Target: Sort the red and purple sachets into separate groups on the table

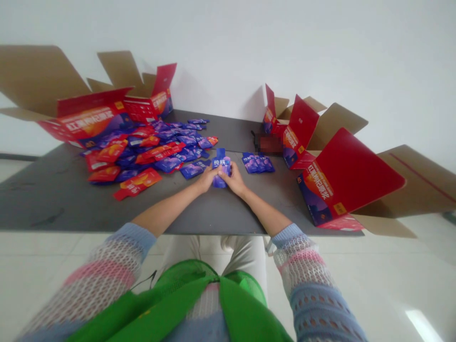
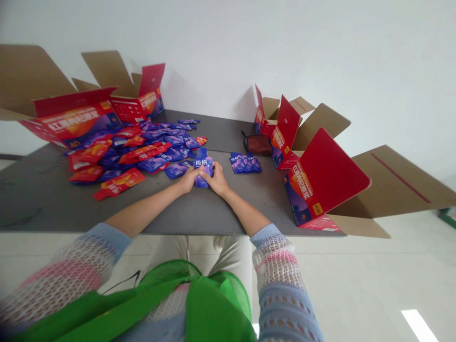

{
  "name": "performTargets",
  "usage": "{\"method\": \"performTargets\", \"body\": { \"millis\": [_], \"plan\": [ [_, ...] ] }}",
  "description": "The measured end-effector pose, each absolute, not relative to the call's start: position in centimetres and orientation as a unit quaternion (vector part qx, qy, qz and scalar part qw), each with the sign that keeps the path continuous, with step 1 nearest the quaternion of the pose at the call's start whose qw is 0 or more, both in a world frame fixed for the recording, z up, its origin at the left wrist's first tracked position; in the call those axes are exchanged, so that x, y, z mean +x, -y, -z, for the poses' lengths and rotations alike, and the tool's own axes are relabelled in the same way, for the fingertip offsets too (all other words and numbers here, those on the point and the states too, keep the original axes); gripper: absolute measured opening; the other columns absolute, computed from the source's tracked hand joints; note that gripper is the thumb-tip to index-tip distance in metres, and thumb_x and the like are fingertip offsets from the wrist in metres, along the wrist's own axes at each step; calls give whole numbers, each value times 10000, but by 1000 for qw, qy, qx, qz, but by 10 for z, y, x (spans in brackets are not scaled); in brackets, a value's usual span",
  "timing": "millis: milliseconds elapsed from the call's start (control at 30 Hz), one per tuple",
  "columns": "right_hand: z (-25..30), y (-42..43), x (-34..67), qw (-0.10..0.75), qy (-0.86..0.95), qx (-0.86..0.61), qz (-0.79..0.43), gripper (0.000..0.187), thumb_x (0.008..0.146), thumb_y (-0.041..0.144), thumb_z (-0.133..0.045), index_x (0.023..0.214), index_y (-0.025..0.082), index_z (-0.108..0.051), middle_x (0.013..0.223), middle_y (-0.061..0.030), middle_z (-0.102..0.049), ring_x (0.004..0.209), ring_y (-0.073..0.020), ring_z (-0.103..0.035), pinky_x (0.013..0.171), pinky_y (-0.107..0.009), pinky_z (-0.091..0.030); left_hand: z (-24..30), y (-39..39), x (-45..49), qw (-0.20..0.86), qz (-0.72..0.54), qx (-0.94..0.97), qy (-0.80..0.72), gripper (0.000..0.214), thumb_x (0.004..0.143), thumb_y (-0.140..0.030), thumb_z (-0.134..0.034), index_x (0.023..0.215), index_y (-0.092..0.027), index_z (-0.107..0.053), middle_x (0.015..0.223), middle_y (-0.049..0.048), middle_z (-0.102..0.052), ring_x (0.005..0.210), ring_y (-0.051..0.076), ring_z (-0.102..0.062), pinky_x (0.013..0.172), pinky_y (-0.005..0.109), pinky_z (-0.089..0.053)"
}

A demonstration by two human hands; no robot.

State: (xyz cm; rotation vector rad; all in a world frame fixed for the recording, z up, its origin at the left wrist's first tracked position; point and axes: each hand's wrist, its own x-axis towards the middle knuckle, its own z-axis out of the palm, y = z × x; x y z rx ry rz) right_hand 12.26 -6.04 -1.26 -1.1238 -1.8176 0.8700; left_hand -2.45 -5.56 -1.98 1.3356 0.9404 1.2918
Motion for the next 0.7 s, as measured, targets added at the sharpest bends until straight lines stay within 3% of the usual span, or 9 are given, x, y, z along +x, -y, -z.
{"method": "performTargets", "body": {
  "millis": [100,267,367,533,633,700],
  "plan": [
    [16,56,119,472,690,-394,-382,540,855,583,-602,1199,185,-483,1195,-100,-622,1102,-213,-595,996,-348,-475,24,54,-20,514,-563,524,-380,584,789,-636,-643,1102,-144,-681,1095,122,-727,1159,307,-628,1030,446,-467],
    [26,54,112,501,675,-395,-370,446,876,629,-528,1007,203,-527,967,-46,-640,906,-192,-602,861,-324,-490,26,48,-20,405,-627,518,-418,513,855,-572,-620,1195,-189,-642,1270,110,-672,1236,282,-589,1083,403,-420],
    [30,53,107,492,668,-425,-363,434,899,634,-469,956,210,-540,877,-19,-630,816,-173,-593,810,-314,-486,27,45,-22,347,-638,491,-481,423,892,-538,-583,1061,-165,-692,1159,118,-713,1160,290,-624,1052,399,-435],
    [20,52,112,418,692,-424,-408,500,763,678,-651,875,193,-614,873,-26,-658,841,-185,-601,830,-320,-480,30,41,-20,402,-637,454,-475,462,905,-576,-537,915,-155,-727,908,101,-743,1000,272,-676,900,367,-512],
    [10,53,122,382,681,-381,-495,539,708,718,-695,771,191,-594,703,10,-595,669,-135,-545,659,-262,-452,31,40,-18,447,-639,454,-432,492,882,-606,-546,890,-147,-723,820,87,-724,891,240,-682,814,333,-522],
    [8,53,127,379,637,-388,-547,577,660,749,-719,736,207,-537,555,64,-465,495,-85,-405,495,-230,-345,30,40,-19,470,-619,470,-418,464,832,-594,-610,850,-141,-710,766,64,-701,801,213,-662,755,309,-513]
  ]
}}
